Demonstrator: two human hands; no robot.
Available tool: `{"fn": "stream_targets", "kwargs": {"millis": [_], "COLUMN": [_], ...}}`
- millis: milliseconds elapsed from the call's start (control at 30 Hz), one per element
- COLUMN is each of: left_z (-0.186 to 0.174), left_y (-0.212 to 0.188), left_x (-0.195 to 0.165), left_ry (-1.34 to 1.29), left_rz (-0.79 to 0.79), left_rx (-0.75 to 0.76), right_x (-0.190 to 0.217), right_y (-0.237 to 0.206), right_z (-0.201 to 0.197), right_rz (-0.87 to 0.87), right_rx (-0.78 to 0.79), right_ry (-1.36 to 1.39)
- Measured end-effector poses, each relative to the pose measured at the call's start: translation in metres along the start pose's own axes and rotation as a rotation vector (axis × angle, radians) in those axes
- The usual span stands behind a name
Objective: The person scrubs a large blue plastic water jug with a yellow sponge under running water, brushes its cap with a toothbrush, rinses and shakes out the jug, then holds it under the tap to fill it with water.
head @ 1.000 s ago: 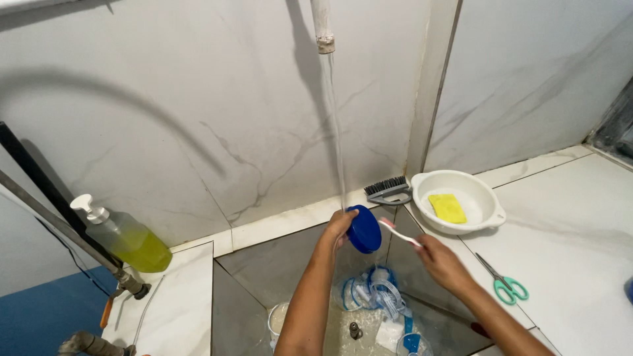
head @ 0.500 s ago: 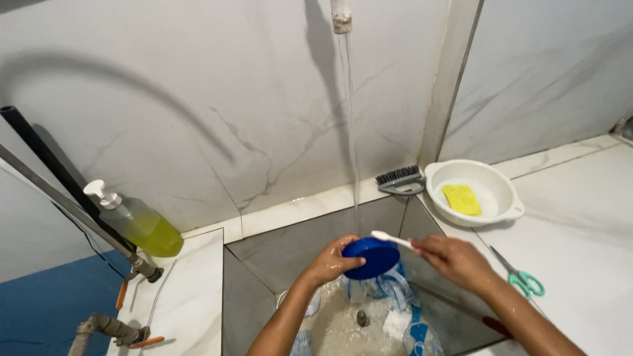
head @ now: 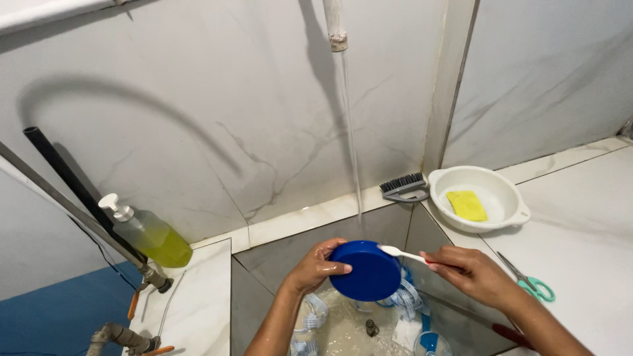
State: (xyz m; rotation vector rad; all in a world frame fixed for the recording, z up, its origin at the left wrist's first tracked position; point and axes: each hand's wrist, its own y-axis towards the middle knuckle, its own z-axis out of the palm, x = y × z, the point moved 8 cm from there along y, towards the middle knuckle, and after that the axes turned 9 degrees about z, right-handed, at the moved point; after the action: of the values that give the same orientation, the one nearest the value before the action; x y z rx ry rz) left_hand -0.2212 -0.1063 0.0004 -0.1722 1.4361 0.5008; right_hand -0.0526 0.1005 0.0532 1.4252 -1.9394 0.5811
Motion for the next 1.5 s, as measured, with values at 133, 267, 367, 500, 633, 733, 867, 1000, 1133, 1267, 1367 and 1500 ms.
{"fn": "stream_targets", "kwargs": {"millis": [133,267,367,500,633,733,867,1000,1133,1267,1367,1500], "left_z": [-0.004,-0.034,-0.036,-0.010,0.000,-0.001,0.020,0.030,0.061,0.074,0.084,0.089], "left_y": [-0.004,-0.015,-0.015,-0.003,0.009,0.020,0.039,0.066,0.086,0.101,0.106,0.111], "left_x": [0.013,0.008,0.008,0.026,0.035,0.033,0.038,0.027,0.048,0.065,0.072,0.068], "left_ry": [-0.188,-0.323,-0.370,-0.503,-0.492,-0.468,-0.590,-0.767,-0.948,-1.091,-1.154,-1.216], "left_rz": [0.055,0.143,0.173,0.162,0.160,0.173,0.181,0.317,0.186,0.193,0.220,0.248], "left_rx": [-0.055,-0.173,-0.177,-0.191,-0.183,-0.175,-0.185,-0.326,-0.447,-0.575,-0.602,-0.644], "right_x": [-0.014,-0.057,-0.071,-0.046,-0.044,-0.043,-0.049,-0.065,-0.079,-0.074,-0.075,-0.081], "right_y": [-0.006,-0.019,-0.021,-0.014,-0.017,-0.028,-0.034,-0.033,-0.035,-0.034,-0.034,-0.042], "right_z": [0.006,0.013,0.020,0.028,0.024,0.007,0.002,0.009,0.021,0.033,0.043,0.051], "right_rz": [-0.113,0.007,0.064,-0.053,0.144,0.111,0.039,0.061,0.175,0.057,0.102,0.155], "right_rx": [-0.056,-0.076,-0.162,-0.236,-0.182,-0.274,-0.379,-0.461,-0.611,-0.690,-0.714,-0.724], "right_ry": [0.019,0.060,0.219,0.170,0.099,0.072,0.181,0.479,0.560,0.656,0.644,0.788]}}
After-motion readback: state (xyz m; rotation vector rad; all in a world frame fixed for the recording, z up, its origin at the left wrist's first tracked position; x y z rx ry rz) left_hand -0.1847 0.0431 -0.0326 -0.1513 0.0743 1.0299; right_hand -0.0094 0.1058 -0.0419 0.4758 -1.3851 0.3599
